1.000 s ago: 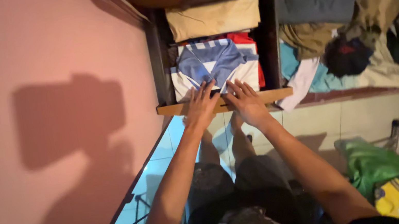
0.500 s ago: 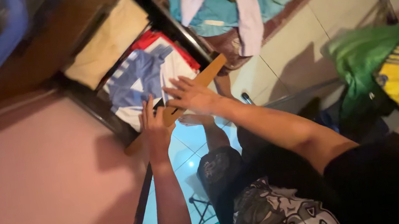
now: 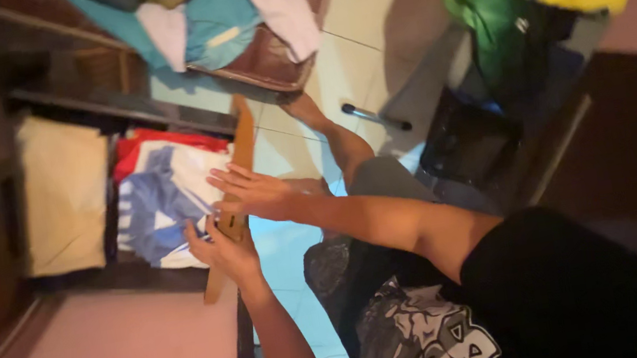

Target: The person folds several shirts and a pair of pants on an ironing board and places them into a drawer.

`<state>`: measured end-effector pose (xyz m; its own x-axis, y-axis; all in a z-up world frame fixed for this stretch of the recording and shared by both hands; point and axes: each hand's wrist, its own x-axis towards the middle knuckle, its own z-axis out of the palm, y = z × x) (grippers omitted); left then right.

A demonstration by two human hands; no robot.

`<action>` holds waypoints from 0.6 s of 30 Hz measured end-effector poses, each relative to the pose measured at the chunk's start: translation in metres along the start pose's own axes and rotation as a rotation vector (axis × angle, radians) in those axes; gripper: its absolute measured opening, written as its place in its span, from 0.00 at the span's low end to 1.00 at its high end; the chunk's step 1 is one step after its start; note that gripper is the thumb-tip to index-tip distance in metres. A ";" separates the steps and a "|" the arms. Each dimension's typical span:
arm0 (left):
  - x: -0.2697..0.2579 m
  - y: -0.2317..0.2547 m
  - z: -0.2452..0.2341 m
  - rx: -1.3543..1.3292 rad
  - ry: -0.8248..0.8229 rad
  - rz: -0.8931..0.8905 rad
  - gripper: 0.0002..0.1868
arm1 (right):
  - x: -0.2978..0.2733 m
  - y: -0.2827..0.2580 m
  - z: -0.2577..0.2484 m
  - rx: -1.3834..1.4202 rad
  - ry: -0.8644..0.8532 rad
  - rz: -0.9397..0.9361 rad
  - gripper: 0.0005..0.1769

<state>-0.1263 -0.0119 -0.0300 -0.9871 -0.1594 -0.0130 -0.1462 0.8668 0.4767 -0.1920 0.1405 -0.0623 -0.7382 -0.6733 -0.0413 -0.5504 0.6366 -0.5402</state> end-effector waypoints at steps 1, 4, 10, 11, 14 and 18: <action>0.003 0.013 0.000 0.019 -0.034 -0.031 0.29 | -0.006 -0.002 0.000 -0.054 0.059 0.034 0.28; 0.014 0.046 0.004 -0.010 -0.107 0.006 0.36 | -0.035 0.006 -0.009 0.139 0.150 0.075 0.37; -0.017 0.088 0.034 -0.093 -0.257 0.306 0.32 | -0.166 0.033 -0.017 0.117 0.394 0.525 0.30; -0.026 0.094 0.042 -0.122 -0.299 0.339 0.30 | -0.198 0.045 -0.015 0.085 0.540 0.656 0.28; -0.051 0.110 0.065 -0.194 -0.449 0.365 0.28 | -0.301 0.095 0.000 0.561 1.161 0.913 0.31; -0.076 0.137 0.094 -0.248 -0.575 0.414 0.28 | -0.478 0.162 0.007 -0.034 1.090 1.444 0.27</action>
<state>-0.0776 0.1631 -0.0461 -0.8465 0.4876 -0.2137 0.1966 0.6594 0.7256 0.0745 0.5629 -0.1364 -0.4799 0.8709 0.1061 0.6907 0.4496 -0.5663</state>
